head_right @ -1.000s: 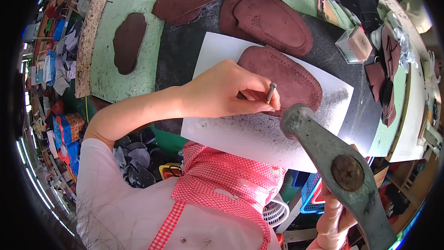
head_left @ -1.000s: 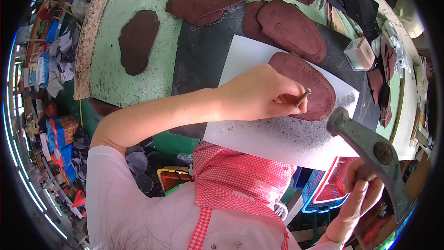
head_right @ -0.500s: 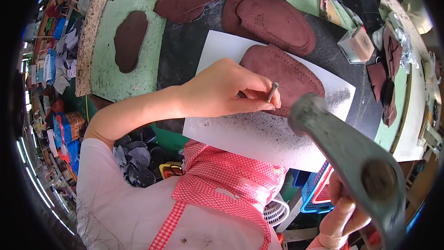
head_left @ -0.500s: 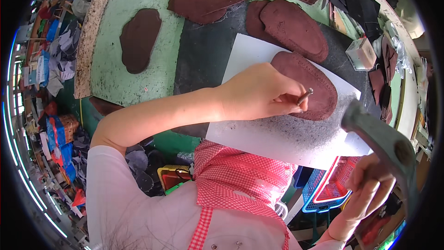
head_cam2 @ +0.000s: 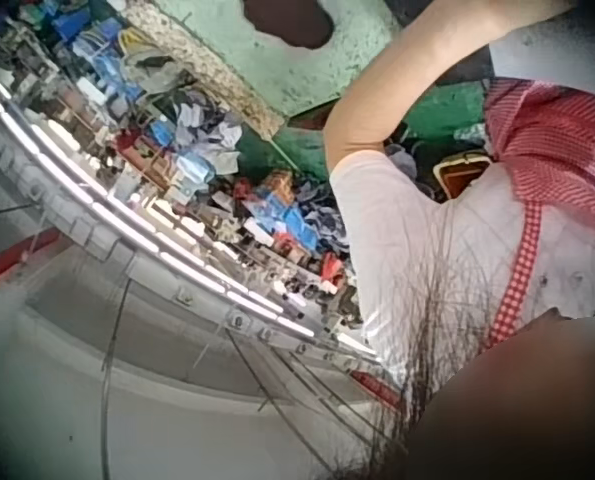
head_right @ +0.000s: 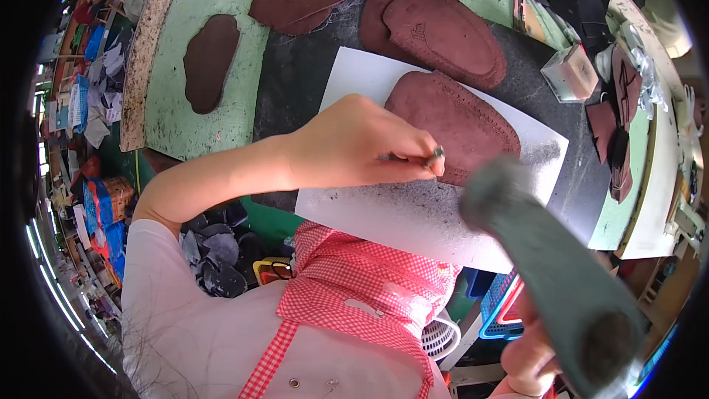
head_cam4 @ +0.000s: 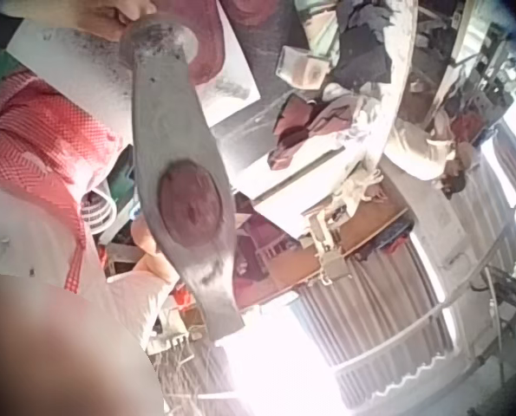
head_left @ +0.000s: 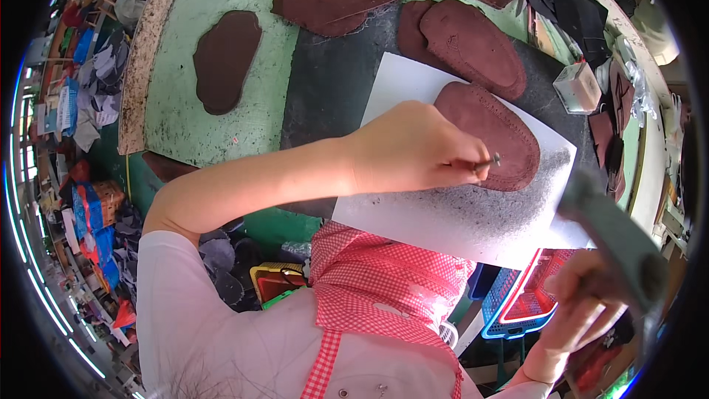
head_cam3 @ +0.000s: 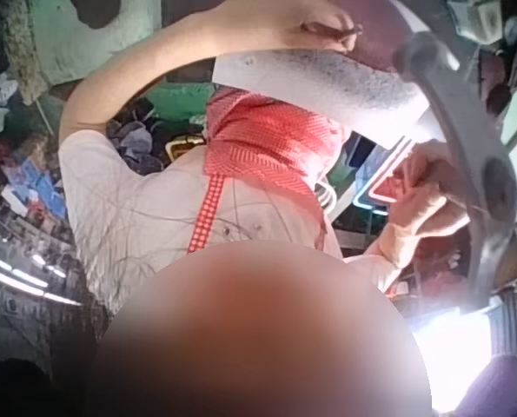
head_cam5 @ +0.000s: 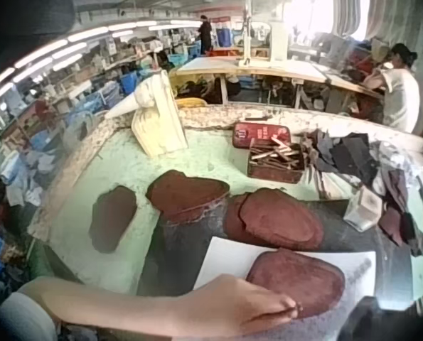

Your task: Punching holes into shoe soles using a metal punch tool and a hammer.

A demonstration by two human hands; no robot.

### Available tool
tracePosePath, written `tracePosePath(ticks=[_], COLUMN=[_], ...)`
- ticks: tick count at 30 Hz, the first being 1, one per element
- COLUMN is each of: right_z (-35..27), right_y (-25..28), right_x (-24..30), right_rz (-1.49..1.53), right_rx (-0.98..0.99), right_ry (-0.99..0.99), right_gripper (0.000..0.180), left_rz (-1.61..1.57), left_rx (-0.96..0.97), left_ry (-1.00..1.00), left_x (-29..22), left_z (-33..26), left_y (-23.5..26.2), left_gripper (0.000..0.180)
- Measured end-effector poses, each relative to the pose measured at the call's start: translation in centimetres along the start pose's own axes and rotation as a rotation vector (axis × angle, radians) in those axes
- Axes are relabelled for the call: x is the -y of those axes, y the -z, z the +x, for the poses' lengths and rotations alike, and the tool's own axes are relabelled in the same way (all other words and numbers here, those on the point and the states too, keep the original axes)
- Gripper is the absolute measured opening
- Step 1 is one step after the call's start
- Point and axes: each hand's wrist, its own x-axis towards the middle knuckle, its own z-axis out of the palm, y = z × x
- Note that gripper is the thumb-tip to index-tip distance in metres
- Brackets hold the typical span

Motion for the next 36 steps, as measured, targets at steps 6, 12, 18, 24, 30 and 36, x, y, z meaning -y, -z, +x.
tracePosePath(ticks=[6,12,18,24,30,36], right_z=[3.9,-0.3,-0.2,0.2,-0.2,1.0], right_y=[2.9,-1.7,-2.0,-1.7,0.8,-2.7], right_x=[-2.2,-0.5,0.8,0.9,0.6,0.4], right_rz=[0.212,-0.152,0.091,-0.309,0.134,-0.090], right_rx=[0.673,-0.066,-0.050,0.104,0.127,0.207], right_ry=[-0.074,0.074,-0.038,0.007,-0.102,-0.036], right_gripper=[0.035,0.038,0.044,0.040,0.043,0.046], left_rz=[-0.243,0.200,-0.100,0.245,-0.199,0.171], left_rx=[-0.030,-0.080,0.001,-0.010,-0.020,-0.031], left_ry=[0.049,-0.136,0.035,-0.132,-0.007,-0.107], left_x=[0.8,0.3,0.5,-0.5,1.3,0.5], left_z=[-0.2,-0.8,-0.5,-1.1,-0.9,-1.8], left_y=[0.6,0.0,0.9,0.9,1.0,1.3], left_gripper=[0.013,0.014,0.014,0.015,0.017,0.018])
